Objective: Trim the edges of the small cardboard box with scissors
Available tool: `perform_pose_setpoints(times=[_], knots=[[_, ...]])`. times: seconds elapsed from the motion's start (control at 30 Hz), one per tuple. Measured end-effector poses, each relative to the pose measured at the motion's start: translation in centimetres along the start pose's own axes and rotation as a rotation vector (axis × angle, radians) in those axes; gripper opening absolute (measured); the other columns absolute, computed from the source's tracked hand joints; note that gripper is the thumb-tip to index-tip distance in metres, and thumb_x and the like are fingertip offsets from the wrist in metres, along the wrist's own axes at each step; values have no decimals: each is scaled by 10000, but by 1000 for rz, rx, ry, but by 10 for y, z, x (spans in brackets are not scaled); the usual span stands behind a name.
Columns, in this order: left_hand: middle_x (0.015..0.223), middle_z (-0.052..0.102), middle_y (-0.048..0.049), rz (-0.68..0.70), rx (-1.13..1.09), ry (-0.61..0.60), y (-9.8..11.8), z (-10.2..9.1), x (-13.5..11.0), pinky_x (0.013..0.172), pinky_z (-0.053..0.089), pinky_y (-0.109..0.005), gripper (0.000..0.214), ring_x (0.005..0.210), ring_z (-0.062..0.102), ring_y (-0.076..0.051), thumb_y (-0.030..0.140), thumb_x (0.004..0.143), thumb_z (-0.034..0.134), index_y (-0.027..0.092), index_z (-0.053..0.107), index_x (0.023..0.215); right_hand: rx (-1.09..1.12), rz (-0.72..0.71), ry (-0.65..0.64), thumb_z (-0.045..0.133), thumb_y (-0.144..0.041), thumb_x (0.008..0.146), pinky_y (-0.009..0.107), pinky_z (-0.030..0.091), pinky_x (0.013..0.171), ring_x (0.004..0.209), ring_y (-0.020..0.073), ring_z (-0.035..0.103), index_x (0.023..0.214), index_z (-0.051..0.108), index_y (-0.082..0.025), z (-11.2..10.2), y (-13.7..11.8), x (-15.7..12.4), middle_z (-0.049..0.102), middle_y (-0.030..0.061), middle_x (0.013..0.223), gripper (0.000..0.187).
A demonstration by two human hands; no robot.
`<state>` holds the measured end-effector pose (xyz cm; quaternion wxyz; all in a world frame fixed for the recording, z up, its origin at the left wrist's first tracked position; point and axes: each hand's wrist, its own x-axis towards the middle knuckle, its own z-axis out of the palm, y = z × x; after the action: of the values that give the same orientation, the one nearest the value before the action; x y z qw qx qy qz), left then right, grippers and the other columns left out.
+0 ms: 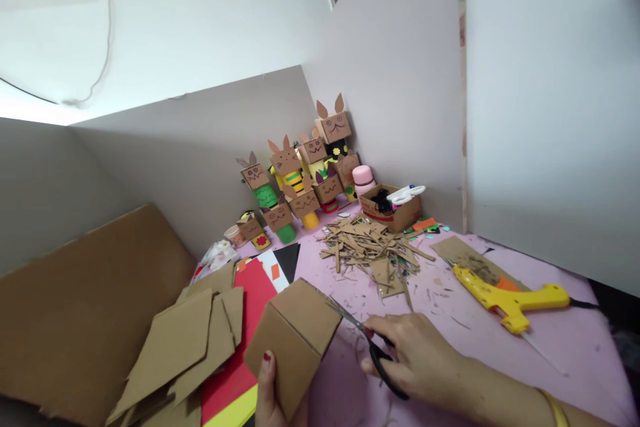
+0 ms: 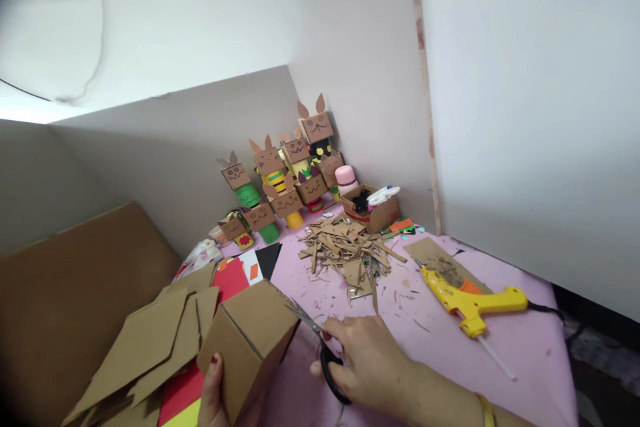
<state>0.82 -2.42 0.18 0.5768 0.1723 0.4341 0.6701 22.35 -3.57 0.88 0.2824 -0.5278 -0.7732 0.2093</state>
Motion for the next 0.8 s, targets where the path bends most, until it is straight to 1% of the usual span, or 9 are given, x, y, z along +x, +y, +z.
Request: perform_pose_setpoints(times=[0.13, 0.23, 0.3, 0.37, 0.47, 0.6, 0.7, 0.8], knots=[[901, 764, -53, -9, -25, -4, 0, 2, -2, 707, 584, -313, 434, 787, 705, -208, 350, 766, 651, 239, 600, 1183, -71, 15, 11, 577, -410, 792, 266, 314, 571, 683, 214, 648, 843, 633, -231, 2, 0, 0, 726, 32, 757, 194], [870, 765, -60, -33, -23, -11, 0, 1, -2, 698, 589, -330, 441, 784, 707, -222, 355, 786, 629, 234, 586, 1207, -70, 26, 15, 583, -402, 792, 268, 310, 571, 690, 222, 650, 824, 631, -225, 2, -2, -1, 730, 42, 761, 186], [872, 764, -58, -25, -32, -18, 0, 0, -1, 709, 586, -329, 474, 779, 707, -221, 351, 779, 633, 233, 572, 1234, -34, 20, 10, 599, -383, 781, 257, 312, 567, 663, 204, 637, 811, 627, -229, 1, -2, -1, 722, 26, 735, 160], [918, 762, -64, -6, -45, -28, 1, -2, 1, 729, 583, -333, 498, 809, 706, -230, 358, 774, 631, 236, 563, 1252, 15, 9, 2, 623, -367, 763, 241, 316, 562, 638, 182, 616, 807, 624, -237, -2, -2, 0, 706, 2, 715, 137], [962, 758, -76, 7, -51, -32, 3, -1, 1, 748, 580, -349, 475, 858, 701, -248, 366, 773, 627, 224, 585, 1224, 47, 7, -5, 662, -376, 727, 234, 324, 567, 642, 174, 593, 835, 629, -245, -4, -1, 1, 682, -11, 718, 173], [821, 765, -4, 43, -75, 19, 4, 3, -3, 669, 573, -260, 387, 701, 697, -165, 293, 785, 633, 254, 607, 1169, 41, 14, -3, 672, -398, 710, 244, 332, 586, 661, 182, 585, 897, 631, -252, -6, 1, 1, 664, -9, 732, 241], [719, 747, 16, 14, -59, 49, 0, 5, -8, 617, 561, -237, 436, 644, 690, -165, 288, 747, 662, 245, 602, 1177, 40, 19, -4, 653, -391, 726, 244, 331, 596, 676, 181, 587, 888, 624, -251, -6, 2, 2, 655, -13, 724, 216], [696, 742, 22, -11, -17, 53, -4, 3, -10, 606, 553, -232, 522, 652, 689, -173, 327, 689, 718, 236, 593, 1188, 25, 12, -16, 642, -397, 734, 240, 317, 584, 663, 177, 578, 859, 616, -251, -6, 3, 2, 650, -15, 712, 194]])
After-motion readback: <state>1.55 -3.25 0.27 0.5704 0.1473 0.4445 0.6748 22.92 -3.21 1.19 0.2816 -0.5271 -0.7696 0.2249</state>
